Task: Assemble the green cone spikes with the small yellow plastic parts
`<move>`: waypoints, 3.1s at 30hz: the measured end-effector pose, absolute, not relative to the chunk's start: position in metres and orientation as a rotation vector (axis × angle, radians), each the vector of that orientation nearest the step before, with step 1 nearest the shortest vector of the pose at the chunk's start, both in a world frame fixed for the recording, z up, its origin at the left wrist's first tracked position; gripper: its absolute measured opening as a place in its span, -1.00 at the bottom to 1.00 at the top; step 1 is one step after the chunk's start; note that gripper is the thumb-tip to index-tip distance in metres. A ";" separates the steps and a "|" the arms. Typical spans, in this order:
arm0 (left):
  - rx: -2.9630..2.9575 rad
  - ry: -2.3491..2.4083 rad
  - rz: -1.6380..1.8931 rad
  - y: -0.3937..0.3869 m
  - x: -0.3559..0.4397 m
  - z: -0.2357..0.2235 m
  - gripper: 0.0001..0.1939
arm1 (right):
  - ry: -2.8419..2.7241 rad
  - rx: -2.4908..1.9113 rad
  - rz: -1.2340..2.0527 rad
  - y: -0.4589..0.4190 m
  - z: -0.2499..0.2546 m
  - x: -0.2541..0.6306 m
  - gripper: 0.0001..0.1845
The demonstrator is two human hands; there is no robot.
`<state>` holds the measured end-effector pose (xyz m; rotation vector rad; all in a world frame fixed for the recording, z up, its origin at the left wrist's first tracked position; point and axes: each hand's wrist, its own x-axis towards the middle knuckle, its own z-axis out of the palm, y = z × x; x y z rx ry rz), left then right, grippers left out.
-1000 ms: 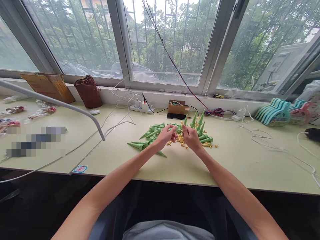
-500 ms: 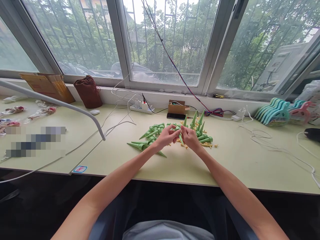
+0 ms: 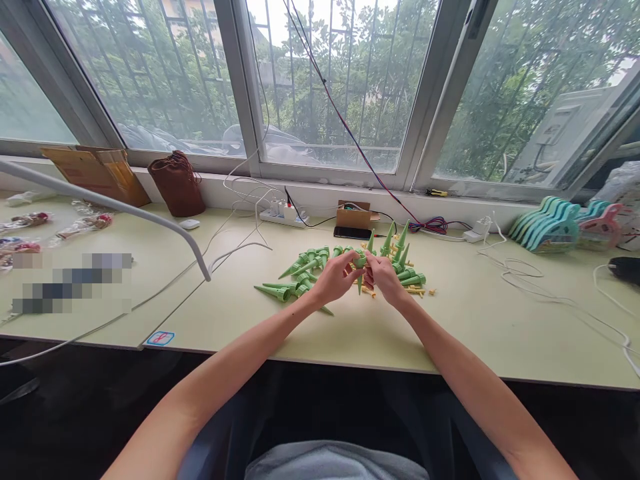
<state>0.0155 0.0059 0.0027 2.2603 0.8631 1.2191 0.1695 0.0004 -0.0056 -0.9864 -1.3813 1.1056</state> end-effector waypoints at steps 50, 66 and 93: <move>1.284 0.736 0.880 0.009 0.011 0.014 -0.74 | -1.687 -1.053 0.735 -0.005 -0.007 0.166 -0.44; 1.764 0.774 0.982 -0.001 0.011 0.015 -0.60 | -1.626 -1.074 0.831 -0.001 -0.009 0.168 -0.39; 2.292 0.865 1.128 -0.002 0.013 0.004 -0.60 | -1.460 -1.075 1.054 0.003 -0.013 0.172 -0.47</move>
